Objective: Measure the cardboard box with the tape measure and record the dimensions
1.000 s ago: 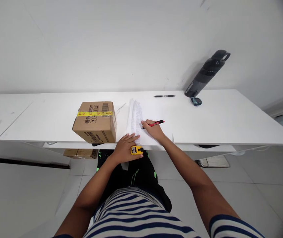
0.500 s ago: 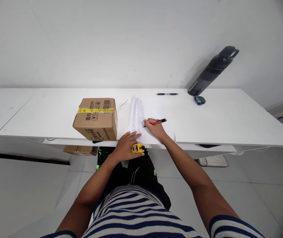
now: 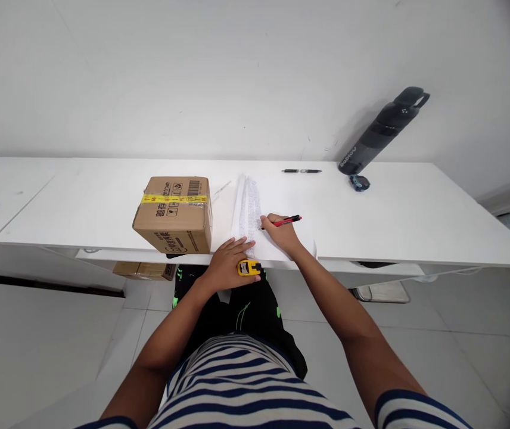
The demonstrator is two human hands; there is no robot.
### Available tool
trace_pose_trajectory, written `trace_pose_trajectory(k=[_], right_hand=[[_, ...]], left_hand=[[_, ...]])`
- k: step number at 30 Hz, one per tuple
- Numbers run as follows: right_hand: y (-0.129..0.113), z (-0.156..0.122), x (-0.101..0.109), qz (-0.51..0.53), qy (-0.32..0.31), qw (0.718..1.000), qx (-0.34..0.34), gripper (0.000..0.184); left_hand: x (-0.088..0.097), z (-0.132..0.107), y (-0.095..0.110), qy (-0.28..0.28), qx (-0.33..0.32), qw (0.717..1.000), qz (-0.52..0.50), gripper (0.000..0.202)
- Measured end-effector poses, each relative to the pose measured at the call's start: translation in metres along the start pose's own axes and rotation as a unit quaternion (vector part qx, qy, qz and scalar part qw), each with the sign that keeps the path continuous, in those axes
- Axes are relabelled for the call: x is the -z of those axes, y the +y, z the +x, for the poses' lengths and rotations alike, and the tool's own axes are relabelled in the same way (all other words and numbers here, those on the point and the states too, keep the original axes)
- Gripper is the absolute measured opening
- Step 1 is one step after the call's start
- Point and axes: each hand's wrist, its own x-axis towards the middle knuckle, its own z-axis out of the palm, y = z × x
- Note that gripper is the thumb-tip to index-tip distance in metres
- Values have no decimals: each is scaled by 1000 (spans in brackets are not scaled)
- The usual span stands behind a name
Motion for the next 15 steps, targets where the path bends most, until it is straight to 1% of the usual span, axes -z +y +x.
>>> trace_pose_trajectory(k=[2,7,15], right_hand=[[-1,0,0,-1,4,1000,-2,35],[-3,0,1,-2,-10,1000,-12,34],[-2,-2,1,12,9,1000,-14,34]], left_hand=[[0,0,0,0,1,1000,2,42],[-1,-1,-1,4,-1,1000,-1,41],[1,0,1,-4,10,1000,-10,39]])
